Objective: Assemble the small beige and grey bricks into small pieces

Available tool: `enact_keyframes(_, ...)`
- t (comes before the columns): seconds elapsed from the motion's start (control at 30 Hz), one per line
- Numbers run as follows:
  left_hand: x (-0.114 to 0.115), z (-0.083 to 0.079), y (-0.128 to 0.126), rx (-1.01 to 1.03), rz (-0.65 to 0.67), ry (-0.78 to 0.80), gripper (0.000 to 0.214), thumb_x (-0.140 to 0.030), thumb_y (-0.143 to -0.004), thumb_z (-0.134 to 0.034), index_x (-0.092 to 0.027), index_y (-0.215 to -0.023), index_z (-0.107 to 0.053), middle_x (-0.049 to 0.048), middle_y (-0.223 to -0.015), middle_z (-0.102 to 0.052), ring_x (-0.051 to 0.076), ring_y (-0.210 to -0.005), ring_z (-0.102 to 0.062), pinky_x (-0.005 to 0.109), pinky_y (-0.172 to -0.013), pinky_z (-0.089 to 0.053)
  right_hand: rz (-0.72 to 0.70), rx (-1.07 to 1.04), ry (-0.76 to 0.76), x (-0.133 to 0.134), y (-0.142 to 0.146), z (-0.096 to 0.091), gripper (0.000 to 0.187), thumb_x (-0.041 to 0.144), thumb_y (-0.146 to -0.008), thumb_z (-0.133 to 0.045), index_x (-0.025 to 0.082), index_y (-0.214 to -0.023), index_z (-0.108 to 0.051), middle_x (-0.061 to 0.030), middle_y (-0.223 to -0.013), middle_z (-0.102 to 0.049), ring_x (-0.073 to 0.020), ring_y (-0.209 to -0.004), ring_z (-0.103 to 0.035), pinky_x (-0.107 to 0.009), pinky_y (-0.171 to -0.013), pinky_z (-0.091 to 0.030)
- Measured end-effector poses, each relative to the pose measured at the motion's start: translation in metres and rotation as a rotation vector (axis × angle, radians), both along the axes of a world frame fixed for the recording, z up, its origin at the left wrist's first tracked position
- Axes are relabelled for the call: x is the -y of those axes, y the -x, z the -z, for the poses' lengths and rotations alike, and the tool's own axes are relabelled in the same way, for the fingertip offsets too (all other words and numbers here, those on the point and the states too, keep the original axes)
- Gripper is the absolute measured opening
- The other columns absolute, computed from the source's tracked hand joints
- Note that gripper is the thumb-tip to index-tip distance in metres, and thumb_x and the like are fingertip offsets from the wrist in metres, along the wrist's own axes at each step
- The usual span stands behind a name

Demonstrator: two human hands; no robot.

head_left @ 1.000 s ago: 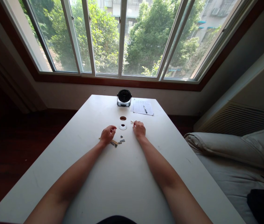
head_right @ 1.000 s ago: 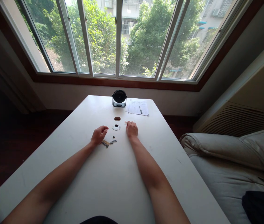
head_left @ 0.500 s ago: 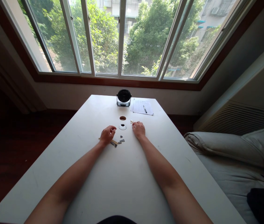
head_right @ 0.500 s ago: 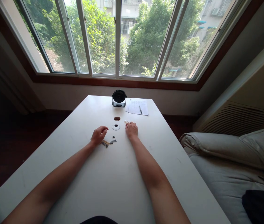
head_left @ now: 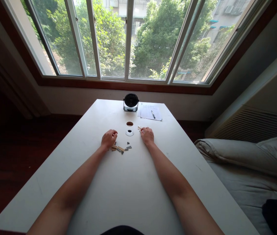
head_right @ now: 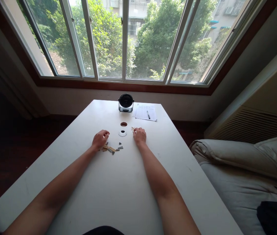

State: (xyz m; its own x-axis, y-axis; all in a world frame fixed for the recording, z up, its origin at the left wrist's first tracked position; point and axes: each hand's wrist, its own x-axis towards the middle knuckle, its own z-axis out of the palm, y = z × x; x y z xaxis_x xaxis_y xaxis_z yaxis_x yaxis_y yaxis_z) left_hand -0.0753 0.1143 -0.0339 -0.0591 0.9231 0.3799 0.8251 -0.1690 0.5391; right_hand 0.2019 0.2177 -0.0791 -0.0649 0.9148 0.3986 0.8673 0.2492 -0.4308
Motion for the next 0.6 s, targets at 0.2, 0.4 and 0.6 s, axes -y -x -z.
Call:
enact_keyframes(0.2,-0.011,-0.002,0.043,0.017,0.016,0.277,0.024,-0.033,-0.086,-0.051,-0.020,-0.094,-0.070,0.0031,-0.087,-0.071,0.018,-0.080,-0.061,0.027,-0.069,-0.042,-0.019,-0.029,-0.001,0.001,0.001,-0.002,0.016,0.023,-0.092,-0.056,0.022,-0.100,-0.070,-0.0092,-0.102,-0.064,-0.0246,-0.103,-0.053,-0.034,-0.091,-0.040)
enact_keyframes(0.4,-0.009,-0.013,0.065,0.049,0.227,0.434,0.032,-0.041,-0.081,-0.054,-0.020,-0.097,-0.071,0.0024,-0.089,-0.072,0.019,-0.081,-0.063,0.026,-0.067,-0.044,-0.029,-0.028,0.000,0.002,0.003,-0.003,0.017,0.023,-0.092,-0.056,0.022,-0.100,-0.070,-0.0093,-0.103,-0.064,-0.0251,-0.104,-0.053,-0.035,-0.092,-0.040)
enact_keyframes(0.6,-0.006,-0.020,0.059,-0.043,0.264,0.497,0.032,-0.043,-0.078,-0.057,-0.021,-0.095,-0.071,0.0028,-0.088,-0.072,0.018,-0.077,-0.063,0.025,-0.063,-0.042,-0.079,-0.029,-0.046,0.004,0.007,-0.003,0.017,0.022,-0.094,-0.054,0.022,-0.101,-0.070,-0.0085,-0.103,-0.064,-0.0238,-0.105,-0.053,-0.034,-0.093,-0.041)
